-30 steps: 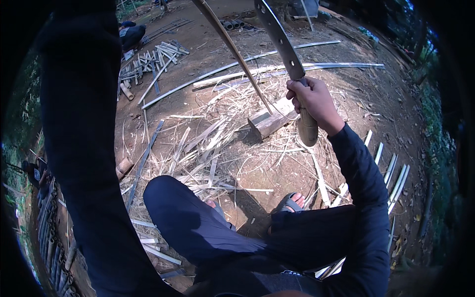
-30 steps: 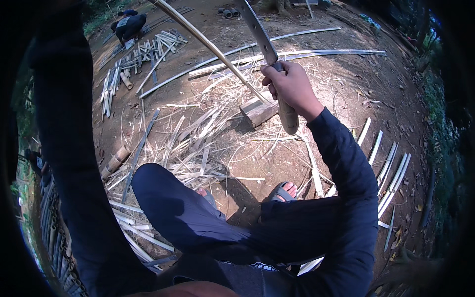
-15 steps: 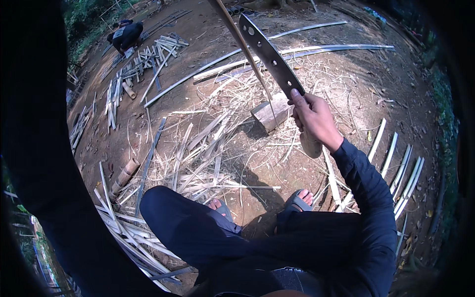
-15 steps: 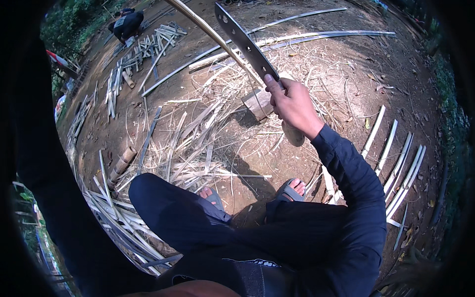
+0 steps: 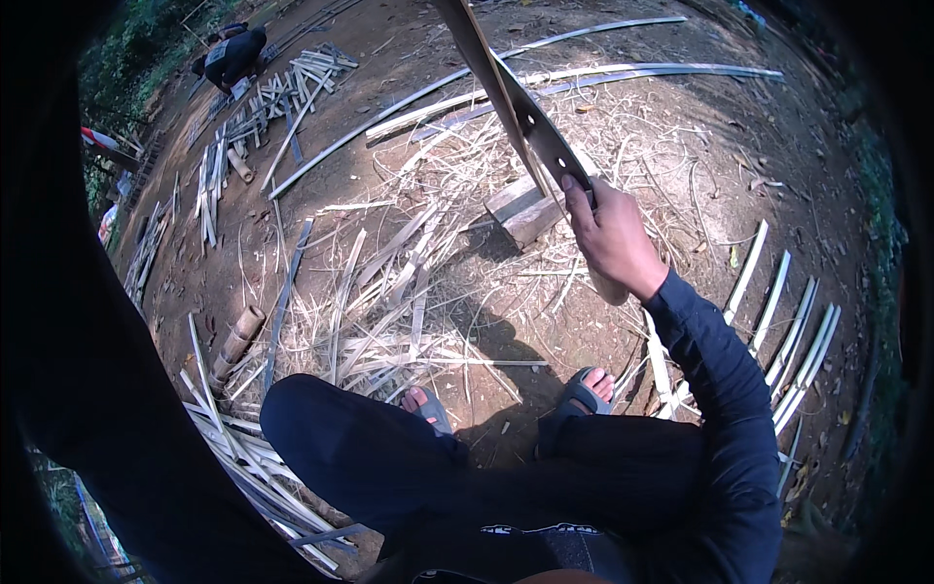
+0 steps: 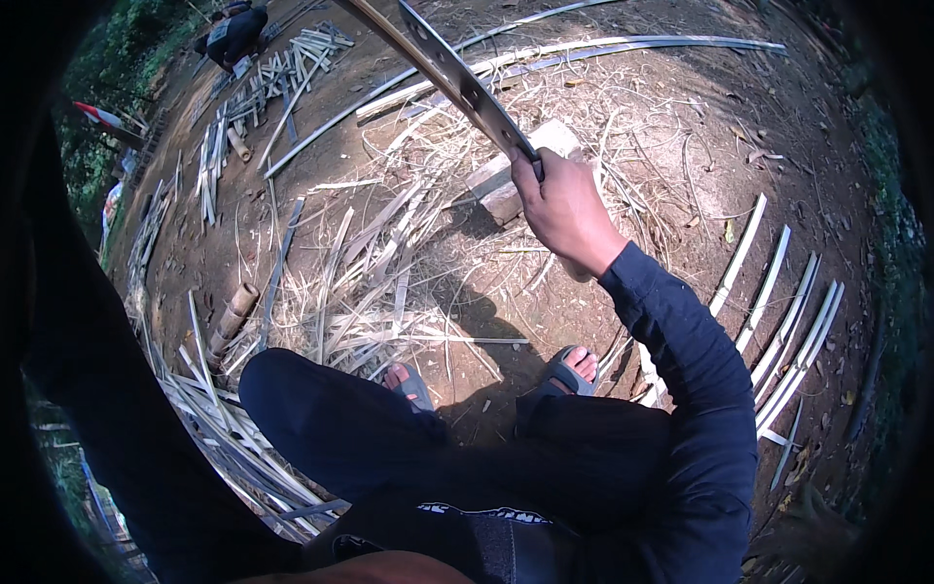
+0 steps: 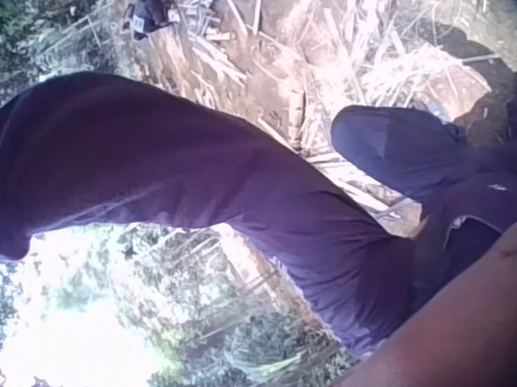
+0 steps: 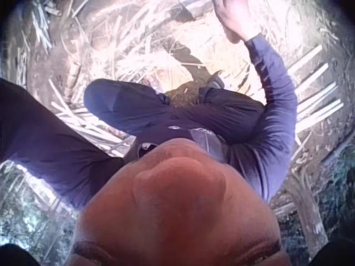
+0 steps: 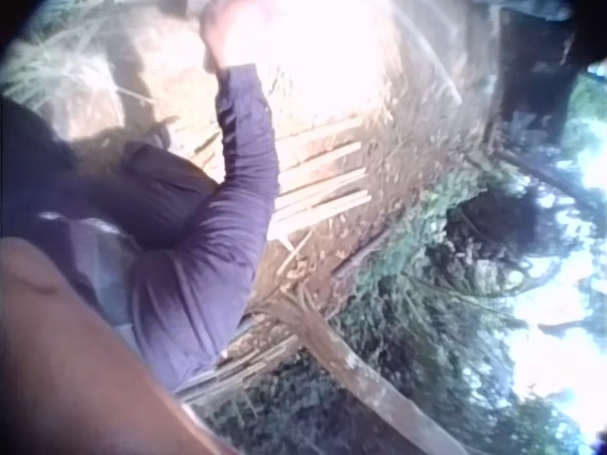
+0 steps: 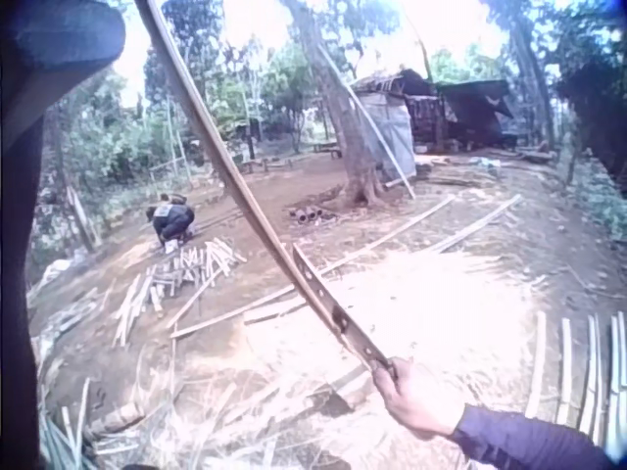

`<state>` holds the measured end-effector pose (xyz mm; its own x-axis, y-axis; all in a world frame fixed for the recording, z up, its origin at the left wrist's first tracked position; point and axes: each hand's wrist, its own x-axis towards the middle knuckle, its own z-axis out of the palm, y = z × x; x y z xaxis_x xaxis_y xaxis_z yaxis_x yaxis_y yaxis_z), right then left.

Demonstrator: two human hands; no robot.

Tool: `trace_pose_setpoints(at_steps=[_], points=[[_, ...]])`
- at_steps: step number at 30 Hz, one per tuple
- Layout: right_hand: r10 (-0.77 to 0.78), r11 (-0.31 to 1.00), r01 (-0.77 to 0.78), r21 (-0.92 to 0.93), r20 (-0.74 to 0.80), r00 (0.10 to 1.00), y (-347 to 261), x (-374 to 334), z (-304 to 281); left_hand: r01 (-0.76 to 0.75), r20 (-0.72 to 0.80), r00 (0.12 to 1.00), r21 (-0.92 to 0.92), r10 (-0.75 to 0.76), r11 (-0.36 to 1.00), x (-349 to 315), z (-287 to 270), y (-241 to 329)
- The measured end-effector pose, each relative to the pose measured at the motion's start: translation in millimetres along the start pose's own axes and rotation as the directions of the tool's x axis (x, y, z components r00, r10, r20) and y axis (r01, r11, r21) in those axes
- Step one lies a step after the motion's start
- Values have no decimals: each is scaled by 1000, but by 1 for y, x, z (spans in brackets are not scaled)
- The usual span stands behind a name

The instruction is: The person is stripping the outer layer and smoothing bamboo strips using a large knife while holding the bamboo by hand.

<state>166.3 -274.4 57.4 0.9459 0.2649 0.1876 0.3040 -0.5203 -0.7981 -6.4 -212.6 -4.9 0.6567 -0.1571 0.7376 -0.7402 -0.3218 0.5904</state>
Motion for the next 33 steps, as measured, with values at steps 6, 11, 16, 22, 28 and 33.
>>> trace_pose_setpoints(at_steps=[6, 11, 16, 22, 28, 33], points=[[-14, 993, 19, 116, -40, 999, -25, 8, -13, 12, 12, 1000, 22, -12, 1000, -7, 0, -4], [43, 999, -43, -11, -7, 999, 2, 8, 3, 19, 5, 1000, 0, -19, 1000, -6, 4, -4], [82, 994, -81, -67, 25, 996, -3, 9, -10, 19, 18, 1000, -17, -19, 1000, -12, 10, -6], [-152, 988, 157, 6, -204, 967, -23, -1, -7, 31, 22, 999, -3, -31, 1000, -5, -2, -7], [178, 972, -163, -172, 75, 981, 19, 2, -7, 21, 33, 999, -36, -20, 999, -14, 9, -13], [-87, 984, 110, 140, -163, 983, -34, -3, -14, 24, 37, 999, -12, -23, 1000, -6, 2, -16]])
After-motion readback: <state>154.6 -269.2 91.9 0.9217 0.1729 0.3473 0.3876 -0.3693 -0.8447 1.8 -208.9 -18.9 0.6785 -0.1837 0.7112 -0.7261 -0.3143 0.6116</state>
